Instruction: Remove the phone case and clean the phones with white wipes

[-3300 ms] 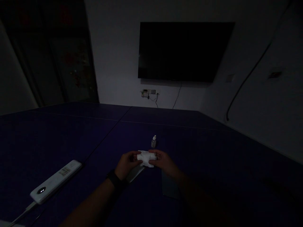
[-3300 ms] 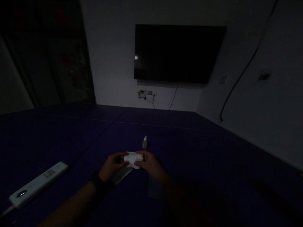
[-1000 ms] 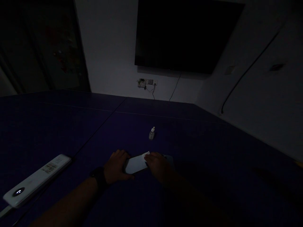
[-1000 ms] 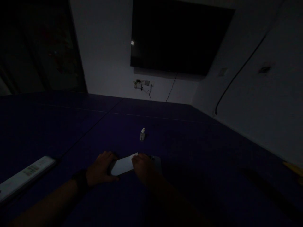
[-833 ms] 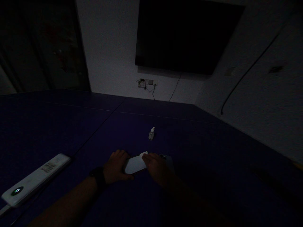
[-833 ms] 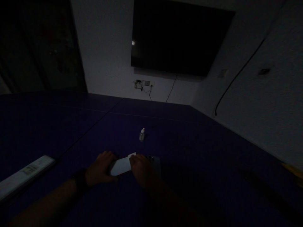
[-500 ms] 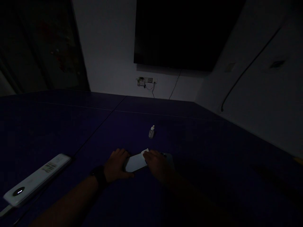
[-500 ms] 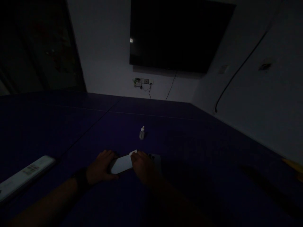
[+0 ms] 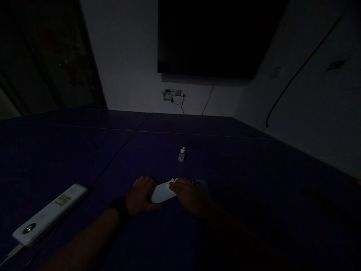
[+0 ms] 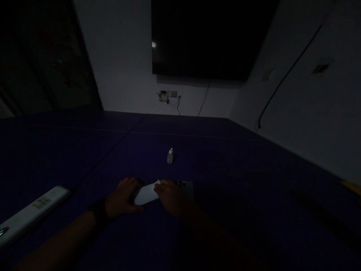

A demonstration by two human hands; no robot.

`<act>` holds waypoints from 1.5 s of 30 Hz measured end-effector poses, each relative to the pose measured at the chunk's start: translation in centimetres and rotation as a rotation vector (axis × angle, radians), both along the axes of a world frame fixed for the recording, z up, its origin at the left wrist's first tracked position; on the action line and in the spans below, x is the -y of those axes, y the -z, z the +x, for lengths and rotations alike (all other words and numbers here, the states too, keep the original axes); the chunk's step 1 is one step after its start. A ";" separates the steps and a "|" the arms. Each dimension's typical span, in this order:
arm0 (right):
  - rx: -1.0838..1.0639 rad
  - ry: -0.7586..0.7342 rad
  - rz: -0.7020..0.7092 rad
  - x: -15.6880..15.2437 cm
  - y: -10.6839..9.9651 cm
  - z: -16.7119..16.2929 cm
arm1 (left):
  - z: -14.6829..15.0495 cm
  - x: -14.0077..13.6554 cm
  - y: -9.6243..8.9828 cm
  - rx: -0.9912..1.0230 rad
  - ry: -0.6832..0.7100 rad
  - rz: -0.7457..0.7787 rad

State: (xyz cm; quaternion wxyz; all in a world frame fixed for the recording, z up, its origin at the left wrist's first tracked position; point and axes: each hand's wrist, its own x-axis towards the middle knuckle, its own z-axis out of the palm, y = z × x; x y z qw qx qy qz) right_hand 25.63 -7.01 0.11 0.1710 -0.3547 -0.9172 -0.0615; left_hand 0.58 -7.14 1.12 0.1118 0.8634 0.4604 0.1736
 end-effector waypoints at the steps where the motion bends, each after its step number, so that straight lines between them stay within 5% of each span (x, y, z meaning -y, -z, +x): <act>1: 0.001 0.025 -0.003 -0.1 0.0 0.1 | 0.0 0.0 -0.1 0.001 -0.002 -0.008; 5: 0.027 0.087 -0.001 -0.1 -0.1 0.2 | 0.1 0.2 -0.3 -0.017 -0.008 -0.022; 26: -0.041 -0.256 -0.094 -1.7 0.9 2.4 | -2.4 -2.1 0.6 0.027 0.204 -0.034; 30: -0.035 -0.244 -0.102 -2.3 1.1 3.3 | -2.9 -2.3 0.7 0.045 0.169 -0.030; 37: -0.050 -0.238 -0.176 -1.6 0.0 -0.5 | -3.5 -3.1 1.7 0.079 0.226 -0.037; 45: 0.152 -0.129 -0.238 -2.4 -1.9 1.7 | -4.3 -3.1 0.3 -0.044 0.164 -0.131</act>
